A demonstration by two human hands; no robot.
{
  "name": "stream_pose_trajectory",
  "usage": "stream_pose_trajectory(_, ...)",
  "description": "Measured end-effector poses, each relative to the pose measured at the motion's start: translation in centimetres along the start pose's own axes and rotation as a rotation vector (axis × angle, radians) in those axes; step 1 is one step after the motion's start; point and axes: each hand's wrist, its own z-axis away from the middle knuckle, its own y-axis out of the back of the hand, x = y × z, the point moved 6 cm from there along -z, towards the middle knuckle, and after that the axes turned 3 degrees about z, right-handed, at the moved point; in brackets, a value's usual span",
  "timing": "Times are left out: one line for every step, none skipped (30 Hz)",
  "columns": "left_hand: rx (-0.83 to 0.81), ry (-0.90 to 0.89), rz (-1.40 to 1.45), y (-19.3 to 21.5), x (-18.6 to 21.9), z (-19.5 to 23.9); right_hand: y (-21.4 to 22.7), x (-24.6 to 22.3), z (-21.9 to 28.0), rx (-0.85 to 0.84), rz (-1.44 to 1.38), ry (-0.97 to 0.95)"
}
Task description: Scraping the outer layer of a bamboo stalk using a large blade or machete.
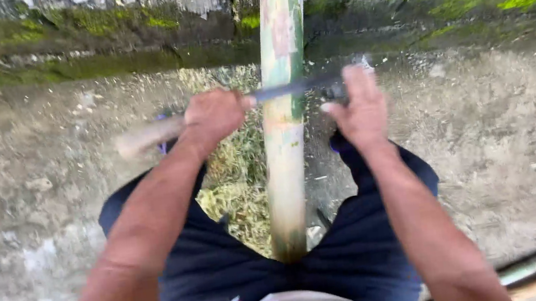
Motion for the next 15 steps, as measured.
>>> stream_pose_trajectory(-0.011,0.001,-0.01,-1.6,-1.7,-2.6,1.3,0.7,0.6,-0.003,-0.008,-0.012)
stream_pose_trajectory(0.19,-0.03,0.032,-1.9,-3.3,-5.0,3.0,2.2,1.2,0.069,-0.128,-0.142)
stream_pose_trajectory(0.374,-0.059,0.096,-3.9,-4.3,-6.6,5.0,3.9,3.0,0.119,-0.236,-0.273)
stream_pose_trajectory(0.345,-0.057,0.107,-3.3,-2.3,-2.5,4.8,6.5,7.1,0.091,-0.231,-0.287)
stream_pose_trajectory(0.119,-0.081,-0.018,-1.7,-0.4,0.1,4.4,10.2,9.4,0.152,-0.361,-0.399)
stream_pose_trajectory(-0.107,-0.096,-0.142,-0.3,1.2,3.2,3.9,13.7,11.7,0.211,-0.492,-0.509)
stream_pose_trajectory(-0.107,-0.103,-0.145,-0.3,1.1,2.8,5.9,12.2,11.8,0.216,-0.488,-0.513)
stream_pose_trajectory(-0.074,-0.061,-0.119,-0.2,0.7,2.4,7.5,11.4,12.5,0.181,-0.433,-0.688)
stream_pose_trajectory(-0.032,-0.012,-0.089,0.0,0.2,1.9,8.9,10.6,12.8,0.142,-0.381,-0.85)
stream_pose_trajectory(-0.022,-0.011,-0.087,-0.1,0.1,1.5,8.5,11.5,13.6,0.147,-0.382,-0.841)
stream_pose_trajectory(0.017,0.028,0.046,-0.3,-0.2,1.4,8.9,11.6,14.7,0.207,-0.335,-0.698)
stream_pose_trajectory(0.056,0.069,0.179,-0.6,-0.5,1.2,9.3,11.6,15.8,0.259,-0.288,-0.552)
stream_pose_trajectory(0.067,0.065,0.175,-2.0,-0.9,0.9,8.9,11.9,16.2,0.271,-0.289,-0.548)
stream_pose_trajectory(0.068,-0.041,0.054,-3.3,-0.7,0.5,8.6,12.0,16.5,0.281,-0.27,-0.504)
stream_pose_trajectory(0.056,-0.147,-0.073,-4.9,-0.5,0.4,8.3,11.8,17.3,0.285,-0.252,-0.471)
